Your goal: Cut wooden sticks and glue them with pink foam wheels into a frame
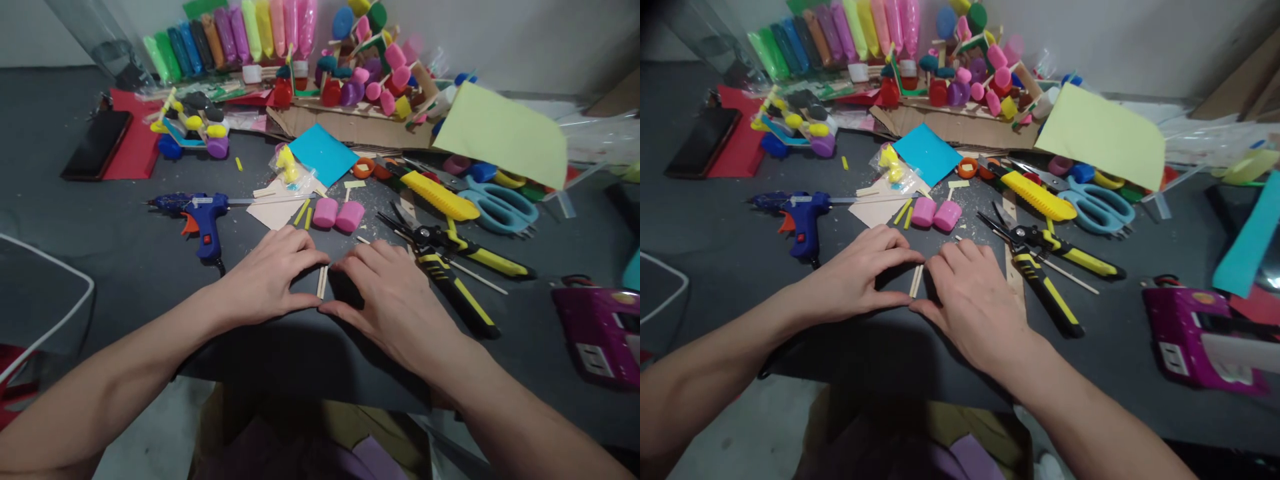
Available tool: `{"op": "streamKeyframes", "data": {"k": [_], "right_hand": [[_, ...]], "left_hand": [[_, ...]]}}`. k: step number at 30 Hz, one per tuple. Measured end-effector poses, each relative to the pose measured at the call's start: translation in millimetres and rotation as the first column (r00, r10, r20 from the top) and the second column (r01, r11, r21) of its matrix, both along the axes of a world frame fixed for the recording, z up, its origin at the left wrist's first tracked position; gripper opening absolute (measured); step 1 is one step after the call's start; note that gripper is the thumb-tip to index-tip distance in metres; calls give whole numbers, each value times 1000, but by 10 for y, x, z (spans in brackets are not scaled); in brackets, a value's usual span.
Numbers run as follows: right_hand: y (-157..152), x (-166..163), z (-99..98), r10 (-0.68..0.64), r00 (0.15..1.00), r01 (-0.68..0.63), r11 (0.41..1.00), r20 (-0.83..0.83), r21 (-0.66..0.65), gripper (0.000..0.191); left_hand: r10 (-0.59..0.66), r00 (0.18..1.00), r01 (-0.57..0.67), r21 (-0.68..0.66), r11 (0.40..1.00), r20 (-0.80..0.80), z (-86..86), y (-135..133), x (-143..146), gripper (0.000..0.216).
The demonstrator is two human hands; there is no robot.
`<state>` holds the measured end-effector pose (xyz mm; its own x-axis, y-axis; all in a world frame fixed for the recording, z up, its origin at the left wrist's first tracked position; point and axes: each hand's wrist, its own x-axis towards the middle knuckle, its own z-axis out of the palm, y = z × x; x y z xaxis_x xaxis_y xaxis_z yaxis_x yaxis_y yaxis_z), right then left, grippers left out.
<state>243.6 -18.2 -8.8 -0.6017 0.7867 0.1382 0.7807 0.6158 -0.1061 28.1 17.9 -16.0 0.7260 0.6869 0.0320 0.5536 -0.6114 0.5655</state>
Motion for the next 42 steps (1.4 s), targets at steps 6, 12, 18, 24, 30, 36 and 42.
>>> {"op": "streamKeyframes", "data": {"k": [6,12,18,24,30,36,42], "right_hand": [[42,9,-45,-5,999,4,999,-47,-42,41],[76,7,-55,2,998,-6,999,-65,-51,34],[79,12,-46,-23,998,19,998,-65,-56,27],[90,25,-49,-29,997,24,997,-74,-70,12],[105,34,-10,-39,991,29,996,-128,-81,14],[64,32,51,56,914,-61,998,-403,0,15],[47,41,77,130,881,-61,985,-456,163,6]], "left_hand": [[68,996,-69,-6,998,-53,19,-24,32,39],[47,998,-45,42,998,-45,8,-1,14,36],[23,999,-16,167,986,-38,8,10,-39,33],[41,989,-67,186,980,141,33,-10,-51,34],[99,934,-140,98,985,344,61,-6,-61,33],[123,861,-108,-59,992,493,48,-30,-39,37],[211,794,-94,-229,969,570,41,-77,-38,41]]}}
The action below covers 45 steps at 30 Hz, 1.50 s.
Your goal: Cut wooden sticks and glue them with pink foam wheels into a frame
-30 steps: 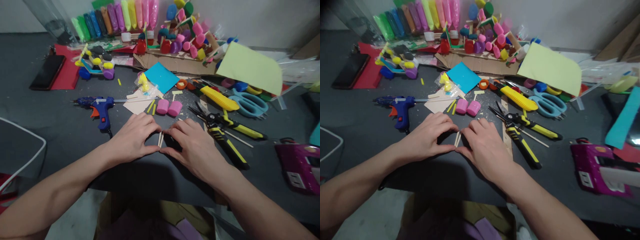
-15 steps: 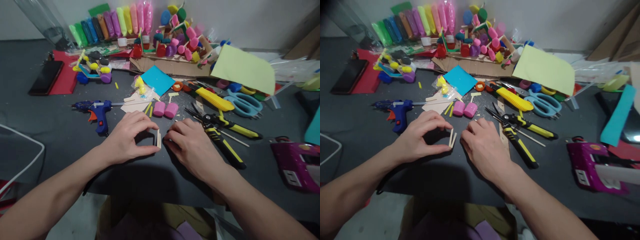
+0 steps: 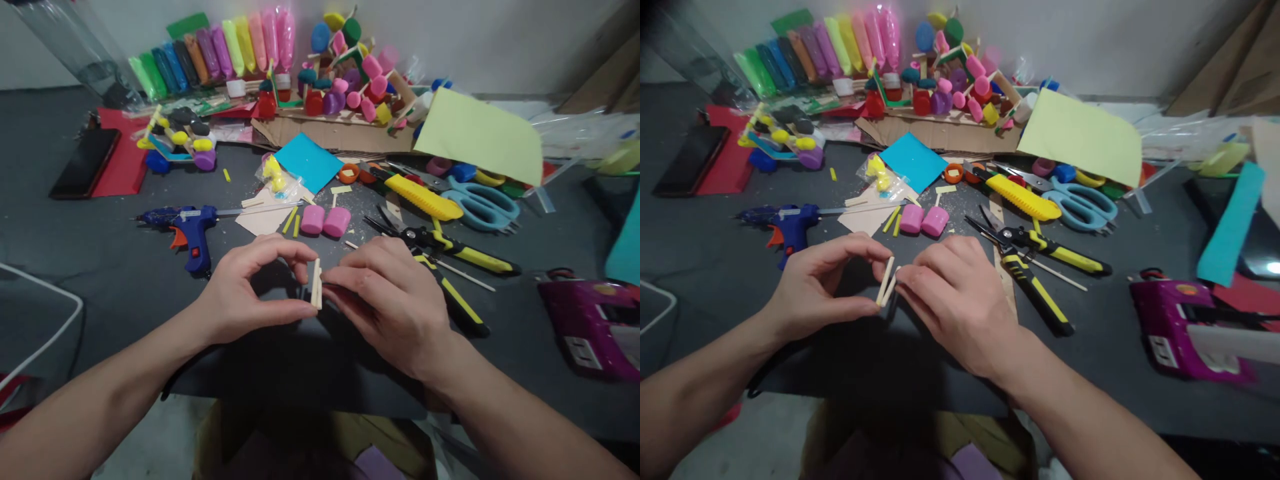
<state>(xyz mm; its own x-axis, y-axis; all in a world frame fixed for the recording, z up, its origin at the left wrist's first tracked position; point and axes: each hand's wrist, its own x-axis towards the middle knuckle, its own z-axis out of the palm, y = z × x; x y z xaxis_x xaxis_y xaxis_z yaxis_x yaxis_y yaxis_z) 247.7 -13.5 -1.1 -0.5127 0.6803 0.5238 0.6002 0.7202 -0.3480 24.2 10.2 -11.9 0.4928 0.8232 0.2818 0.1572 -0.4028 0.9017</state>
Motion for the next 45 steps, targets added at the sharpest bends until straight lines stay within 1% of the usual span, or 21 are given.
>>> {"op": "streamKeyframes", "data": {"k": [4,5,7,8,9,11,12,13,14,16,19,24,27,30,32,35,38,39,41,43,45], "right_hand": [[3,-8,18,7,999,-7,1000,-31,10,6],[1,-16,29,-8,999,6,1000,-54,-29,8],[-8,-37,66,-56,990,30,979,-127,-201,15],[-16,-49,90,-83,981,20,943,-177,-332,19],[-24,-61,118,-111,968,-11,879,-227,-477,23],[-41,-85,170,-180,934,-107,681,-308,-724,25],[-48,-96,190,-218,918,-151,579,-331,-801,25],[-53,-107,204,-251,905,-183,497,-342,-848,25],[-57,-117,211,-276,898,-200,439,-343,-876,25],[-59,-133,209,-302,892,-210,381,-336,-900,25],[-55,-145,188,-314,887,-221,355,-339,-908,25],[-49,-137,187,-284,896,-232,356,-341,-905,28],[-39,-118,214,-252,902,-229,407,-350,-884,27],[-15,-82,235,-244,903,-183,526,-353,-831,25],[4,-54,213,-237,929,-82,615,-283,-784,26],[25,-19,105,-186,983,135,754,-12,-643,28],[29,-2,-23,-134,949,258,853,286,-455,27],[27,1,-47,-123,933,266,868,337,-419,26],[21,3,-47,-125,931,264,880,343,-396,26],[19,0,15,-142,966,226,866,214,-446,26],[22,-12,104,-153,988,122,816,-8,-566,24]], "left_hand": [[-7,1000,7,39,999,5,-7,-8,7,42],[-2,1000,2,74,997,1,-7,-8,11,42],[18,1000,-16,173,985,-9,1,-9,20,44],[32,999,-28,230,973,-16,8,-9,24,45],[48,998,-38,285,958,-28,19,-10,29,46],[83,994,-50,381,923,-71,44,-15,35,45],[106,990,-56,420,906,-96,57,-19,37,44],[126,985,-60,454,889,-117,69,-23,36,43],[141,981,-59,481,875,-136,80,-27,34,42],[153,974,-47,514,856,-167,94,-33,28,41],[141,968,-16,509,860,-208,108,-33,21,41],[94,968,25,463,886,-231,134,-22,40,39],[84,974,12,416,909,-211,135,-28,46,38],[80,993,-45,334,941,-90,110,-42,26,42],[64,998,-65,245,967,9,83,-49,7,45],[27,994,-48,198,979,107,47,-47,-12,51],[1,989,-38,244,969,150,31,-40,-11,56],[-3,988,-36,250,968,152,30,-38,-9,57],[-3,990,-33,249,968,144,34,-35,-3,58],[10,993,-42,262,964,121,42,-33,4,55],[42,997,-61,316,947,67,53,-31,14,49]]}}
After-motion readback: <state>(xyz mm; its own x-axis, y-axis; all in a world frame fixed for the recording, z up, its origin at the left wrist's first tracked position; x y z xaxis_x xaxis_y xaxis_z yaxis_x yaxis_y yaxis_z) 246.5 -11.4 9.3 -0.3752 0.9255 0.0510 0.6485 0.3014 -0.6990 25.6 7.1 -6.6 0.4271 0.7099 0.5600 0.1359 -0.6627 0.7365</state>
